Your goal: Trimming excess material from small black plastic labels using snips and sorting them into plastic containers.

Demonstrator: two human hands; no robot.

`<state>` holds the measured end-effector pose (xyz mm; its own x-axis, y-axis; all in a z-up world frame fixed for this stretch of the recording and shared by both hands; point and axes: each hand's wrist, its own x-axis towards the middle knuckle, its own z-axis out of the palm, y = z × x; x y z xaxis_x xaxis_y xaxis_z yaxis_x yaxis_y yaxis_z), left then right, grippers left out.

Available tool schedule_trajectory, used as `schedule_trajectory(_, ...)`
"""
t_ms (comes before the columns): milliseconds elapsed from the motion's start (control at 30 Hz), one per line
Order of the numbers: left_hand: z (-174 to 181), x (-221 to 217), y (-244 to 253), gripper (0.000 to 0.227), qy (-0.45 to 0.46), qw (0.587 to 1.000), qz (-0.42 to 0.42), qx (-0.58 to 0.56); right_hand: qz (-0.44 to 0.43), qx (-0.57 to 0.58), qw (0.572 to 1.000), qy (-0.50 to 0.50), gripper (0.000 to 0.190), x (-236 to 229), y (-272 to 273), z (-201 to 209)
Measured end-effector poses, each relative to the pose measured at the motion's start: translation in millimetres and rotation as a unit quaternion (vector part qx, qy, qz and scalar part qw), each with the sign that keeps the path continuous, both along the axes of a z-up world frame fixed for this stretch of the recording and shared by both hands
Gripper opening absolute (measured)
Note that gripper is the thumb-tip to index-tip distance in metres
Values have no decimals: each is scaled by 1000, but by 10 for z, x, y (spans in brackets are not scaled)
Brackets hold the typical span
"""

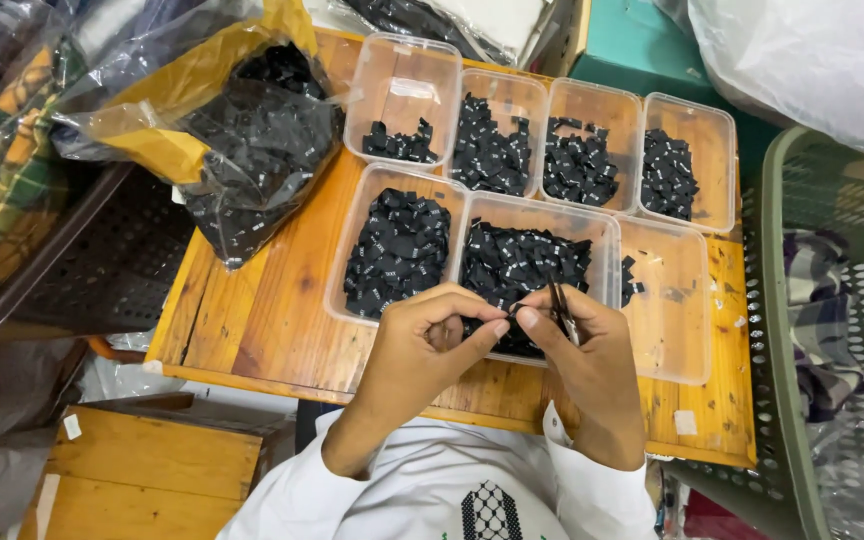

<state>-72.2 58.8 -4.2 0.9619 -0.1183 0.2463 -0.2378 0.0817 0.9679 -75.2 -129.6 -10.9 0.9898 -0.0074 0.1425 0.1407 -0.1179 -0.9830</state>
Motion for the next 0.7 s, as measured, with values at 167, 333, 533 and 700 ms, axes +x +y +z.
schedule_trajectory(167,-57,-6,42,8,62,997,-14,-45,-12,23,1000,7,10,-32,-7,-57)
schedule_trajectory(333,-220,49,108,14,135,983,0,-125,-12,36,999,-1,13,-40,-36,-7)
schedule_trajectory(533,-107,30,146,15,139,981,26,-135,-17,49,999,-4,15,-34,-21,-14)
schedule_trajectory(700,-17,-15,118,12,92,986,68,-118,-20,58,998,-2,15,-40,-28,-22)
